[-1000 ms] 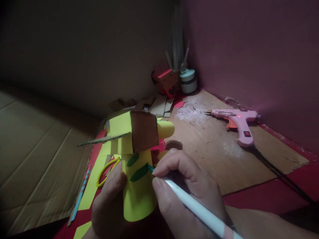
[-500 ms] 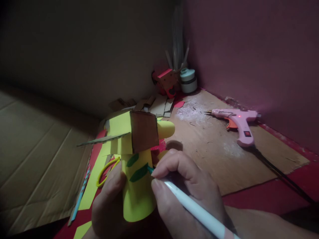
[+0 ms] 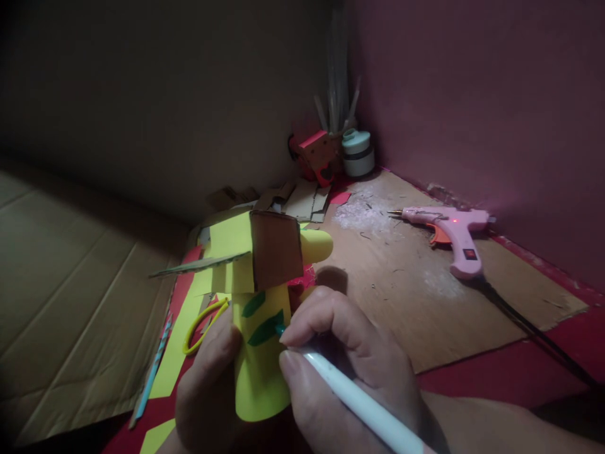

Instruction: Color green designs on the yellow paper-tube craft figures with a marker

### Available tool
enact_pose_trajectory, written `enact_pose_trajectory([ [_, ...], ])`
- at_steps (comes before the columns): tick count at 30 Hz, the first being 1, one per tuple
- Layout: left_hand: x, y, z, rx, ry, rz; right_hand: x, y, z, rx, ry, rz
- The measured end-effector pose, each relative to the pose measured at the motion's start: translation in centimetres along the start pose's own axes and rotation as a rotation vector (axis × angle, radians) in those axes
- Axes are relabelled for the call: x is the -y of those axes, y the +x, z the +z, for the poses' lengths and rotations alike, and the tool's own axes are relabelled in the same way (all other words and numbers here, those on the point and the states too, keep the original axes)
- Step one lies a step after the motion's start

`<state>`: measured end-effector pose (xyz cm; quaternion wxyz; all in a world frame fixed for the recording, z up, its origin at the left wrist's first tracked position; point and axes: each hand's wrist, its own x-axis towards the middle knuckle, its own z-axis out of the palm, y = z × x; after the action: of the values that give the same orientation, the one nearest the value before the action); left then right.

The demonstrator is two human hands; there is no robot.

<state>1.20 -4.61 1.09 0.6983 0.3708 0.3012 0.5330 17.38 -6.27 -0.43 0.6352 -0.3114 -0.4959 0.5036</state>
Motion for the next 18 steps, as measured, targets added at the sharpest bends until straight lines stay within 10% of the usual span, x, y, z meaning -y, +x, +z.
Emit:
enact_pose_trajectory([
  [18,-0.6,-0.1,-0.3,-0.081,-0.023,-0.034,0.4,1.0,-1.0,-0.004,-0.139,-0.127],
])
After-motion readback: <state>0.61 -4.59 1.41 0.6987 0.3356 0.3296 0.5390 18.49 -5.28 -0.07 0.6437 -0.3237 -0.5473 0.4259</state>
